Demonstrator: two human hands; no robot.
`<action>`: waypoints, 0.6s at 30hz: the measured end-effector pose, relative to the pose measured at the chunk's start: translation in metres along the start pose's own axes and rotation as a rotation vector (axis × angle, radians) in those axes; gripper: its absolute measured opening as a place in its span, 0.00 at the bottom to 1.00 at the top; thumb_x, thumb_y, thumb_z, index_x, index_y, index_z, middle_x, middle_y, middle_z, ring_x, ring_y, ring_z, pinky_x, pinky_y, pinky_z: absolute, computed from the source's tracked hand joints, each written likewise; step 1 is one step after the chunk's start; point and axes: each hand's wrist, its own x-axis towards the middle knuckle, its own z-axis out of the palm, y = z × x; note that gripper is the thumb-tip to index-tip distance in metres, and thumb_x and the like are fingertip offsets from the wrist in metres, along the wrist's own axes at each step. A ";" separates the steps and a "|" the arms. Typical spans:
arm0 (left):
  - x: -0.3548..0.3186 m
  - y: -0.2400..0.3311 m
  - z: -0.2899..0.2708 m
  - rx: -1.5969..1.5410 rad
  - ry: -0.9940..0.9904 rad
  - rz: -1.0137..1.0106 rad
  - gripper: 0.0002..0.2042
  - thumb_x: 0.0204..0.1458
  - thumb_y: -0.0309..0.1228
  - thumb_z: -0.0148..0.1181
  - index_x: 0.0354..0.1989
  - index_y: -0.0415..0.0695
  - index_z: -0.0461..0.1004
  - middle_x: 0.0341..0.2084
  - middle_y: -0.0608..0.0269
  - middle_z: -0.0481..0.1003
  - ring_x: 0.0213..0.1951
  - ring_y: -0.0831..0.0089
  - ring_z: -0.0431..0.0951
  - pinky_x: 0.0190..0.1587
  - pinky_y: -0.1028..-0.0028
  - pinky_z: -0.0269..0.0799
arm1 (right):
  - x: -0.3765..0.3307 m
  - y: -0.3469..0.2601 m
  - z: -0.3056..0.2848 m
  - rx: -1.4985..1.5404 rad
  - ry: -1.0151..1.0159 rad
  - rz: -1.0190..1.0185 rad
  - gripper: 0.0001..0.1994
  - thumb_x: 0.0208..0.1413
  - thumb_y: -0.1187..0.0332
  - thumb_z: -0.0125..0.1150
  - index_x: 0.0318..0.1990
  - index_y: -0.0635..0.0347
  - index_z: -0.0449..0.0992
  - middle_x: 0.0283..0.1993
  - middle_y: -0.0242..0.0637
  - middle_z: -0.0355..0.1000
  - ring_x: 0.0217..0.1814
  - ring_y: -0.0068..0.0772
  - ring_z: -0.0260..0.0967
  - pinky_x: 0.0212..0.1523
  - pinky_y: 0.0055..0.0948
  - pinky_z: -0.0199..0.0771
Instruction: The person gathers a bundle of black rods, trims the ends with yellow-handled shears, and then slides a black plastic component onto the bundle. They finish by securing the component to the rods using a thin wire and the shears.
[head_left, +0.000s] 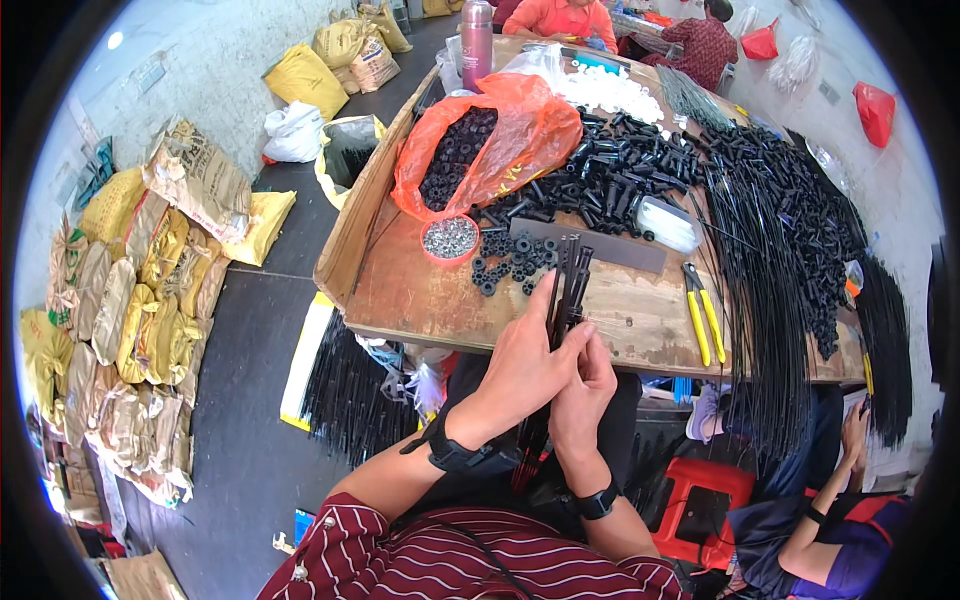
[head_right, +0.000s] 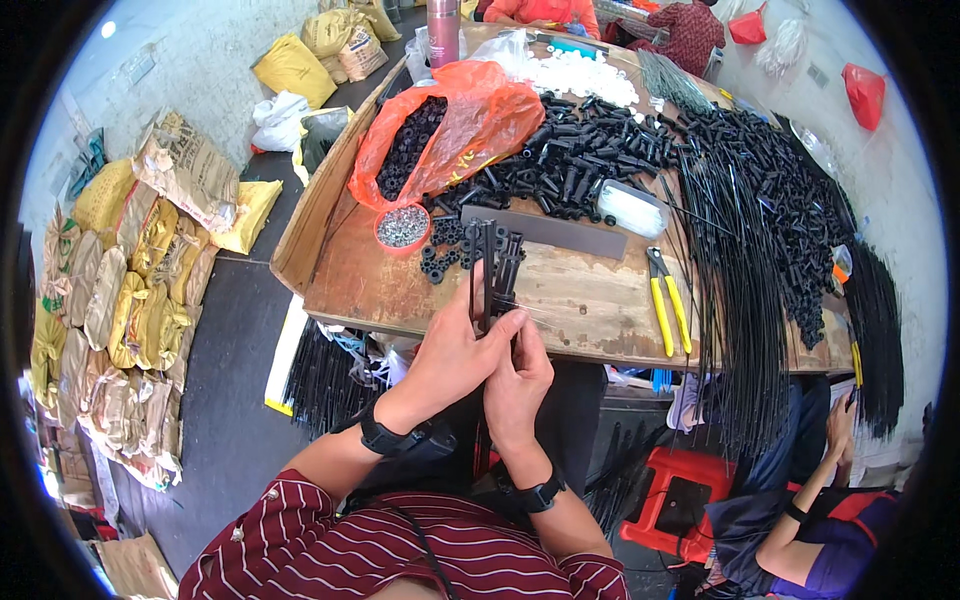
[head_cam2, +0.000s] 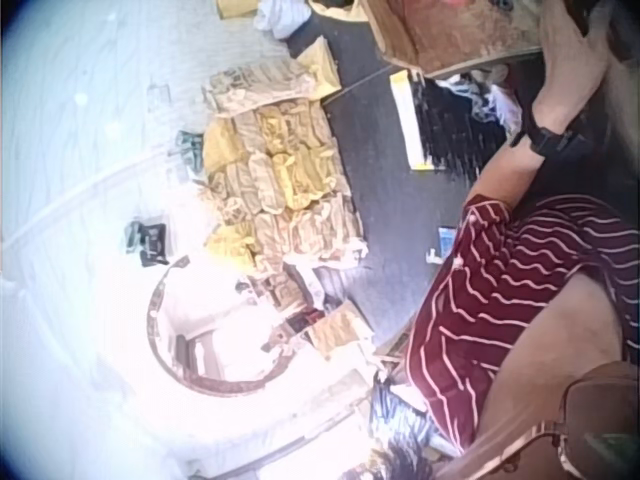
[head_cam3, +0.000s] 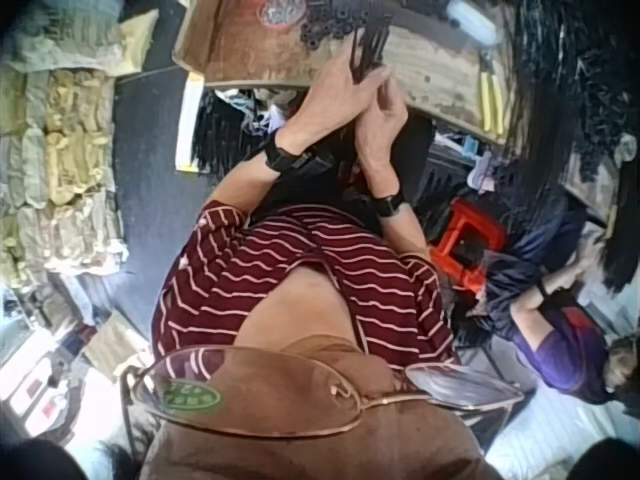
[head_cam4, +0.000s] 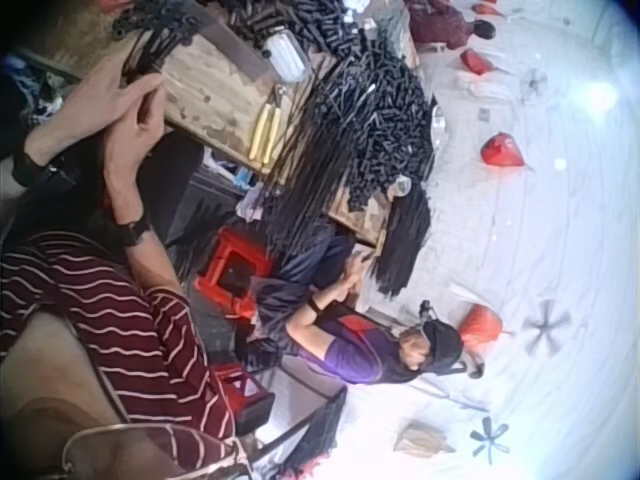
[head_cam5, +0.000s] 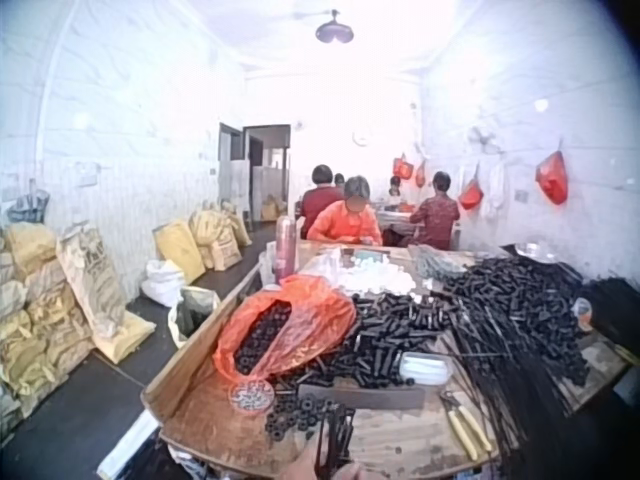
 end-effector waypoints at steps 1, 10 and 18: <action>0.001 0.000 -0.003 -0.016 -0.054 0.035 0.17 0.58 0.32 0.55 0.51 0.35 0.67 0.35 0.61 0.75 0.37 0.79 0.73 0.41 0.75 0.70 | 0.000 0.001 -0.002 -0.029 -0.007 -0.003 0.17 0.61 0.74 0.54 0.56 0.72 0.67 0.43 0.29 0.70 0.40 0.13 0.64 0.40 0.16 0.66; 0.010 -0.018 -0.017 -0.662 -0.235 -0.155 0.12 0.60 0.31 0.53 0.48 0.38 0.73 0.39 0.68 0.76 0.44 0.81 0.72 0.48 0.79 0.67 | 0.005 -0.013 0.002 0.223 -0.053 0.096 0.14 0.59 0.76 0.56 0.52 0.70 0.71 0.46 0.33 0.72 0.44 0.17 0.68 0.46 0.17 0.67; 0.012 -0.022 -0.028 -0.751 -0.357 -0.142 0.13 0.61 0.33 0.51 0.47 0.36 0.74 0.42 0.61 0.76 0.45 0.77 0.75 0.50 0.75 0.68 | 0.018 -0.015 -0.020 0.244 -0.314 0.294 0.05 0.58 0.74 0.58 0.41 0.63 0.74 0.37 0.26 0.74 0.36 0.11 0.67 0.39 0.14 0.66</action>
